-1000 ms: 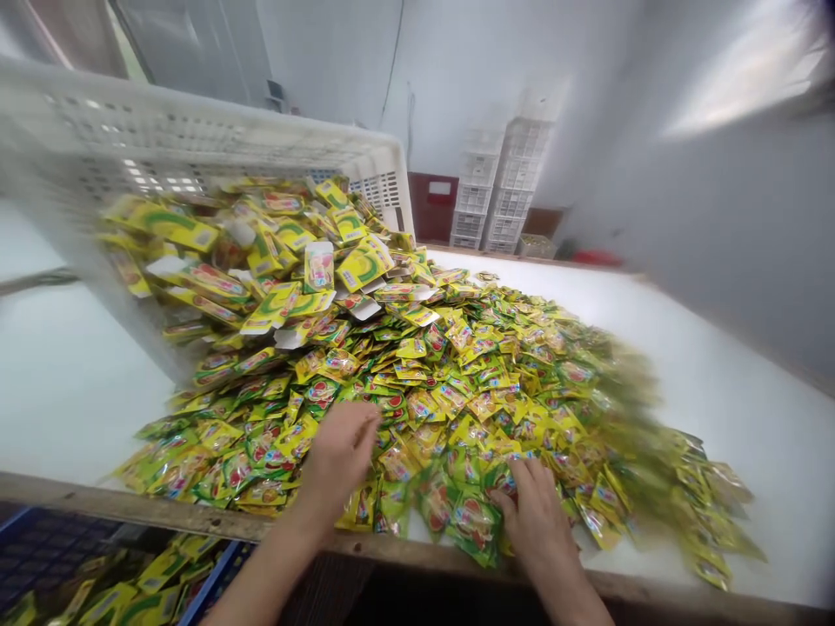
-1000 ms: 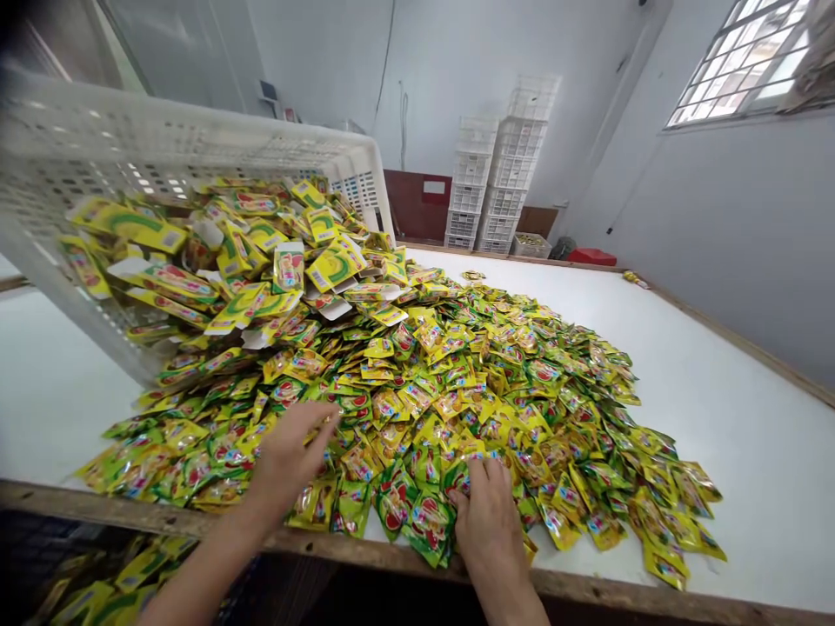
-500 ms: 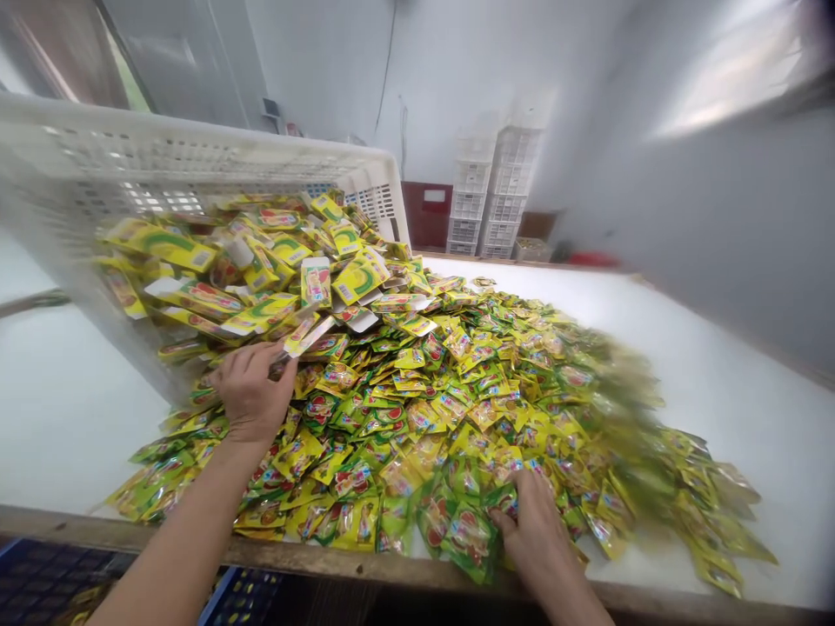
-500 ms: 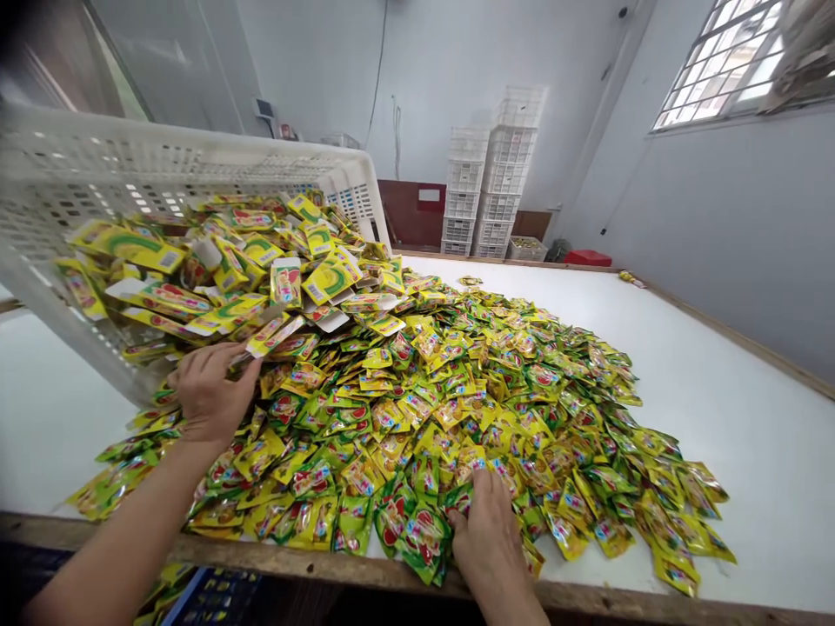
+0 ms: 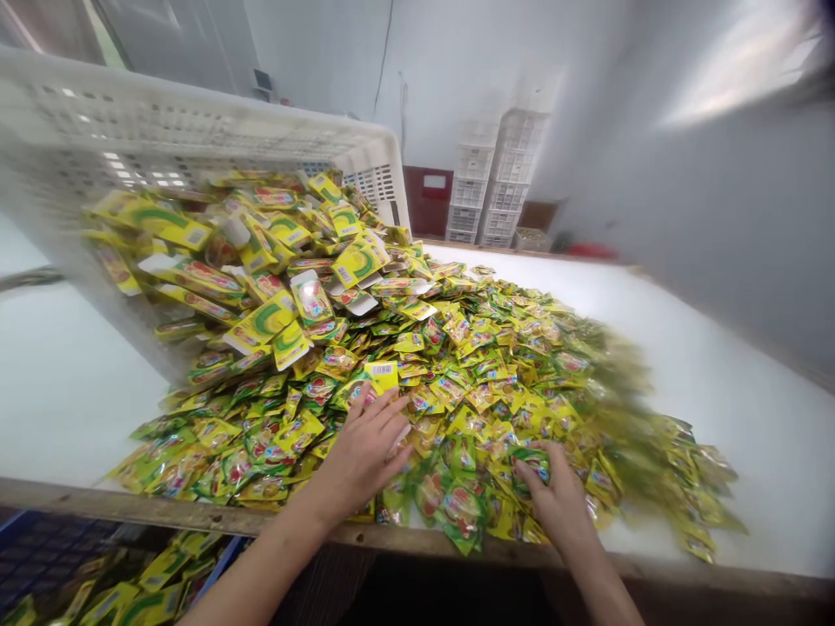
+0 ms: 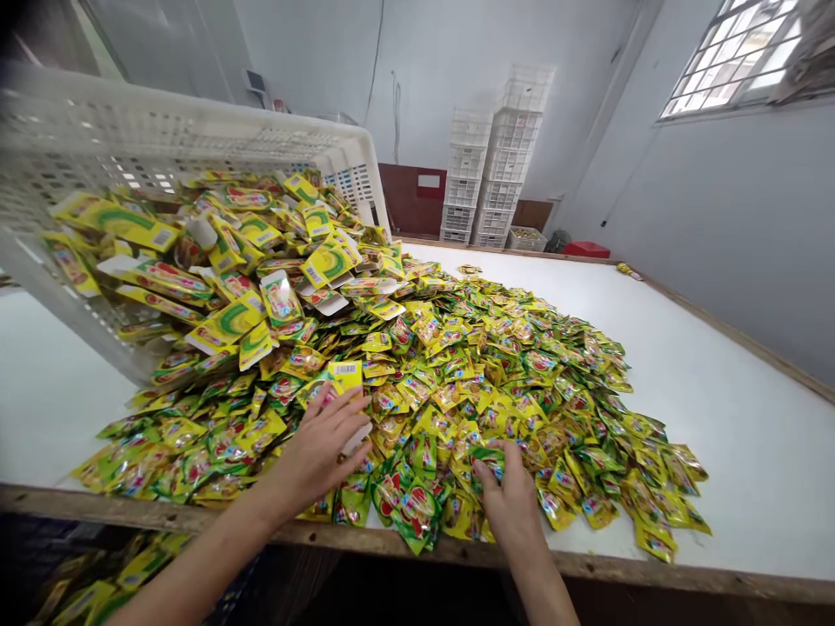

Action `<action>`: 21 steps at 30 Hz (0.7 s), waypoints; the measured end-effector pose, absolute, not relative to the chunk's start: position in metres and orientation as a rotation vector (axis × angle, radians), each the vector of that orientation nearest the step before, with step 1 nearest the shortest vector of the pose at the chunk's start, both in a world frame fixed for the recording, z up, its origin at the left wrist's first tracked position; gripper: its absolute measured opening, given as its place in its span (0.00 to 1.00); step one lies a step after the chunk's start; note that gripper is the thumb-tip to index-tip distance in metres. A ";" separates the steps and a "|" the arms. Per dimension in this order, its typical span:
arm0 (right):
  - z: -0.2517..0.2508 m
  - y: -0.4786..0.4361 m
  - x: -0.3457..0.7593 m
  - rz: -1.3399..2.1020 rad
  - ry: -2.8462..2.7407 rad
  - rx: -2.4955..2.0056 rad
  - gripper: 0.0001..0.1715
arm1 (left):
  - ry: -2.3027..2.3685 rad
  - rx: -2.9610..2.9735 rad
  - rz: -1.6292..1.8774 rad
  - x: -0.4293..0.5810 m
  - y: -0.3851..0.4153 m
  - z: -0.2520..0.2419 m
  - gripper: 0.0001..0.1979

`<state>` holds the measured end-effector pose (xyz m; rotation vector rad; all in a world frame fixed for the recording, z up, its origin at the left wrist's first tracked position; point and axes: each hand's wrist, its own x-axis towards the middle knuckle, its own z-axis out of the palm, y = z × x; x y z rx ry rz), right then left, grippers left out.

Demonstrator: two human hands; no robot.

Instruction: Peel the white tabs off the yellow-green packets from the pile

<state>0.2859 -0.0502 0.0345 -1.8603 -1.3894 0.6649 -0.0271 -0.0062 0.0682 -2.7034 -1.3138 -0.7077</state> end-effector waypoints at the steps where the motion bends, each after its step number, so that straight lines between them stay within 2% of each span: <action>1: 0.036 -0.053 0.288 0.731 -1.326 -1.821 0.20 | -1.309 -2.740 -0.604 -0.023 -0.006 0.067 0.15; 5: 0.040 -0.061 0.290 0.933 -1.123 -1.628 0.23 | -1.198 -2.825 -0.250 -0.037 0.009 0.073 0.44; 7: 0.041 -0.062 0.286 0.998 -1.047 -1.564 0.24 | -1.182 -2.813 -0.176 -0.052 0.021 0.083 0.54; 9: 0.042 -0.060 0.280 1.071 -0.977 -1.493 0.26 | -1.225 -2.785 -0.213 -0.064 0.032 0.094 0.53; 14: 0.053 -0.051 0.267 1.125 -0.946 -1.343 0.26 | -1.363 -2.699 -0.536 -0.070 0.047 0.104 0.35; 21: 0.111 -0.037 0.231 0.976 -0.963 -1.147 0.17 | -1.384 -2.684 -1.037 -0.013 0.030 0.084 0.47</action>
